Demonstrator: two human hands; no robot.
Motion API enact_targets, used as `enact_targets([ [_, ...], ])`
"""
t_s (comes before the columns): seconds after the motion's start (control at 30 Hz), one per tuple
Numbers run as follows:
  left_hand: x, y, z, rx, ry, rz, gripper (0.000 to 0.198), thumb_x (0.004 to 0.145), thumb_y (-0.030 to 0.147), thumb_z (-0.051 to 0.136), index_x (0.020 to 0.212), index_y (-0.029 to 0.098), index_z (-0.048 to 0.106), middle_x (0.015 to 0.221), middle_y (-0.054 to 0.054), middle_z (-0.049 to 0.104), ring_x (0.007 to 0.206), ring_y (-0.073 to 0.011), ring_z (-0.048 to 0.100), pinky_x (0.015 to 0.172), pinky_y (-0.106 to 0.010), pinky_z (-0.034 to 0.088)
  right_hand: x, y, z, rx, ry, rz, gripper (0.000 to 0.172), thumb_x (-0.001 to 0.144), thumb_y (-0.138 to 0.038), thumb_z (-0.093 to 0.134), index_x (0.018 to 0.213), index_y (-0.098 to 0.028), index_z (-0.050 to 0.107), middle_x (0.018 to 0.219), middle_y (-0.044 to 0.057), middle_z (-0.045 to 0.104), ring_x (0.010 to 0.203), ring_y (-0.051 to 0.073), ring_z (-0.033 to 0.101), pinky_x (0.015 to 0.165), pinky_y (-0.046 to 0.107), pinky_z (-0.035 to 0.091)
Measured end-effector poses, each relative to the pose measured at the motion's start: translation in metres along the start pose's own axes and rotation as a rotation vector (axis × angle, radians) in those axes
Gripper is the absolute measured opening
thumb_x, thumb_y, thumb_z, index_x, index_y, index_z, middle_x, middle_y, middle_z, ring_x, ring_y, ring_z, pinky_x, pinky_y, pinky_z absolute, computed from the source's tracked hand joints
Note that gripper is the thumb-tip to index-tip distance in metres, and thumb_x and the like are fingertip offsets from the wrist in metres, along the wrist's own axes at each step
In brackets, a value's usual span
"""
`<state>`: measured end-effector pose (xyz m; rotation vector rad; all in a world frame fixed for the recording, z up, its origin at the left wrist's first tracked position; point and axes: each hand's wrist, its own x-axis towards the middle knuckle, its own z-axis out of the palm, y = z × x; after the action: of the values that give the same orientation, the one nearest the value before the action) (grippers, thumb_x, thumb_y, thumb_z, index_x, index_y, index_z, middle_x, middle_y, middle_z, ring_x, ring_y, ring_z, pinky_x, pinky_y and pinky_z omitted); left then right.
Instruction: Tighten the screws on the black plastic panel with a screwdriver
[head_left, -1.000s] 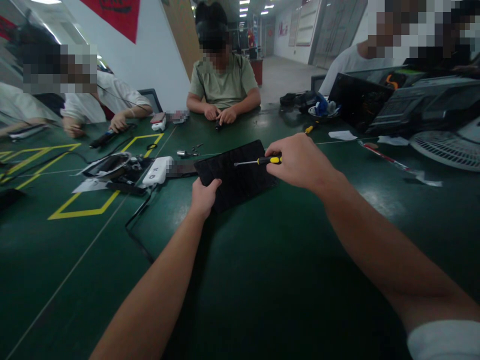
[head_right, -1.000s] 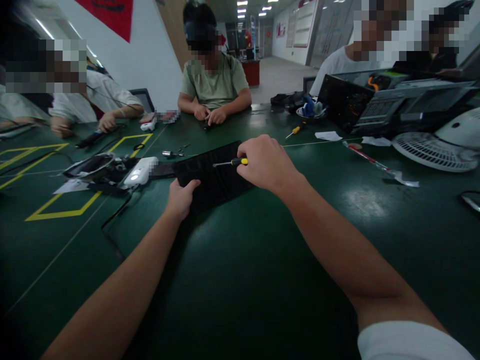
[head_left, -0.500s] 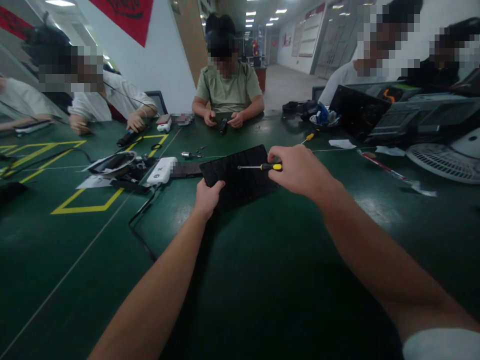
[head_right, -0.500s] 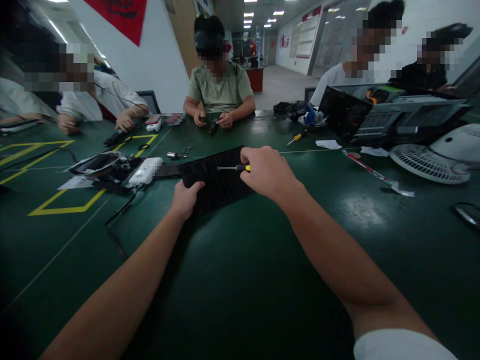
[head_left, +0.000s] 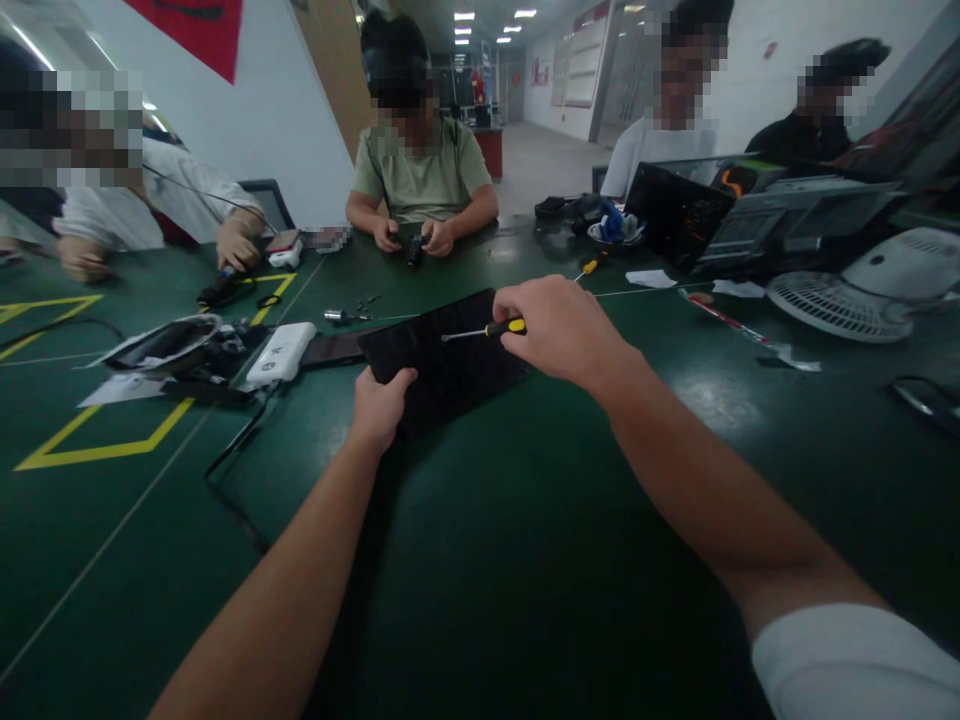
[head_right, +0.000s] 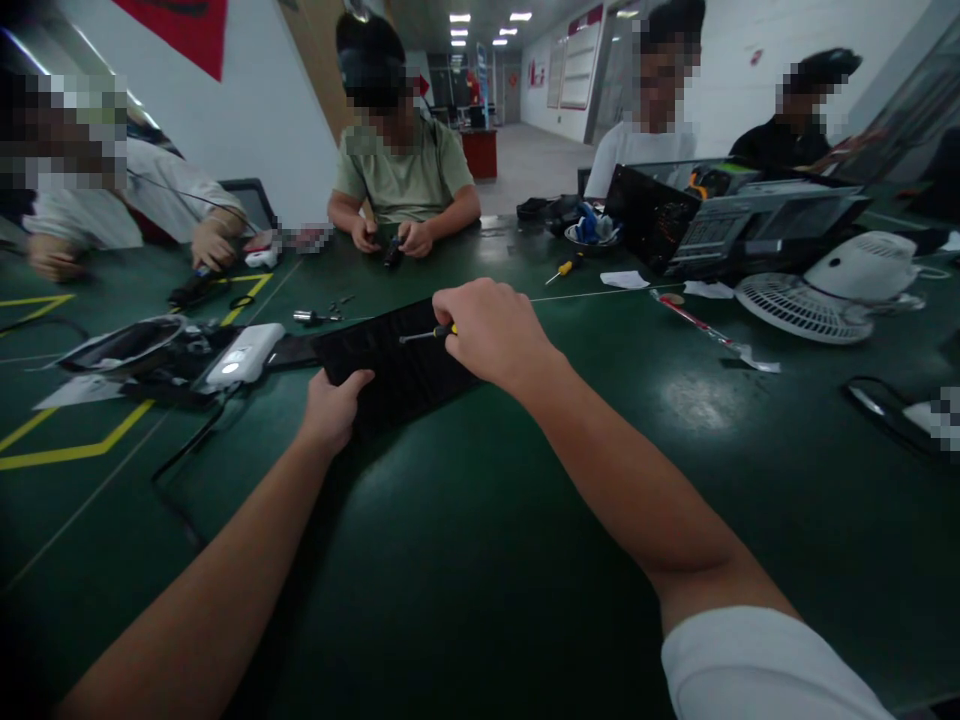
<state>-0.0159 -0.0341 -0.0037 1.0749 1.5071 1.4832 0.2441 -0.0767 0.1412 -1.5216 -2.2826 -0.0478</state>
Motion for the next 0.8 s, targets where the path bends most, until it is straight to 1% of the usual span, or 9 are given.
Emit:
enact_targets([
  [0.13,-0.001,0.001,0.000,0.006,-0.002,0.007,0.038,0.061,0.028,0.080,0.097,0.018,0.071,0.099,-0.009,0.076,0.091,-0.0257,0.072,0.090,-0.042,0.059,-0.002,0.005,0.001,0.024,0.004,-0.008,0.020,0.089,-0.025,0.064,0.104,-0.025,0.079,0.102,0.009,0.076,0.094,0.028,0.067,0.079,0.040,0.047],
  [0.27,-0.003,0.002,0.000,-0.001,-0.013,0.009,0.038,0.062,0.028,0.080,0.097,0.018,0.071,0.101,-0.009,0.076,0.092,-0.0260,0.073,0.091,-0.042,0.059,-0.002,0.007,0.002,0.052,-0.007,-0.015,0.020,0.092,-0.028,0.062,0.103,-0.023,0.078,0.097,0.009,0.076,0.091,0.027,0.067,0.078,0.039,0.047],
  [0.47,-0.006,0.004,0.001,0.013,-0.006,0.016,0.038,0.062,0.027,0.078,0.098,0.017,0.071,0.098,-0.008,0.076,0.092,-0.0255,0.072,0.092,-0.042,0.058,-0.001,0.006,0.010,0.041,-0.022,-0.043,0.018,0.083,-0.019,0.067,0.100,-0.022,0.073,0.096,0.008,0.074,0.088,0.025,0.066,0.076,0.037,0.044],
  [0.53,-0.007,0.004,0.001,0.010,-0.006,0.020,0.037,0.063,0.027,0.079,0.098,0.017,0.071,0.098,-0.008,0.076,0.092,-0.0257,0.072,0.091,-0.042,0.059,-0.002,0.005,0.011,0.031,-0.025,-0.053,0.017,0.082,-0.019,0.067,0.097,-0.022,0.073,0.094,0.008,0.074,0.086,0.025,0.066,0.075,0.037,0.043],
  [0.63,-0.007,0.003,0.001,-0.006,-0.008,0.018,0.035,0.063,0.026,0.078,0.097,0.017,0.071,0.097,-0.009,0.076,0.091,-0.0264,0.072,0.089,-0.042,0.060,-0.003,0.006,0.005,0.012,0.006,-0.052,0.015,0.082,-0.020,0.066,0.095,-0.022,0.073,0.091,0.007,0.073,0.086,0.026,0.065,0.075,0.037,0.042],
  [0.8,-0.006,0.000,0.000,-0.009,-0.016,0.031,0.032,0.063,0.025,0.078,0.093,0.017,0.071,0.096,-0.009,0.077,0.089,-0.0271,0.072,0.087,-0.043,0.060,-0.003,0.009,-0.008,-0.017,0.075,-0.058,0.017,0.084,-0.027,0.065,0.097,-0.022,0.074,0.099,0.009,0.075,0.093,0.028,0.066,0.080,0.039,0.043],
])
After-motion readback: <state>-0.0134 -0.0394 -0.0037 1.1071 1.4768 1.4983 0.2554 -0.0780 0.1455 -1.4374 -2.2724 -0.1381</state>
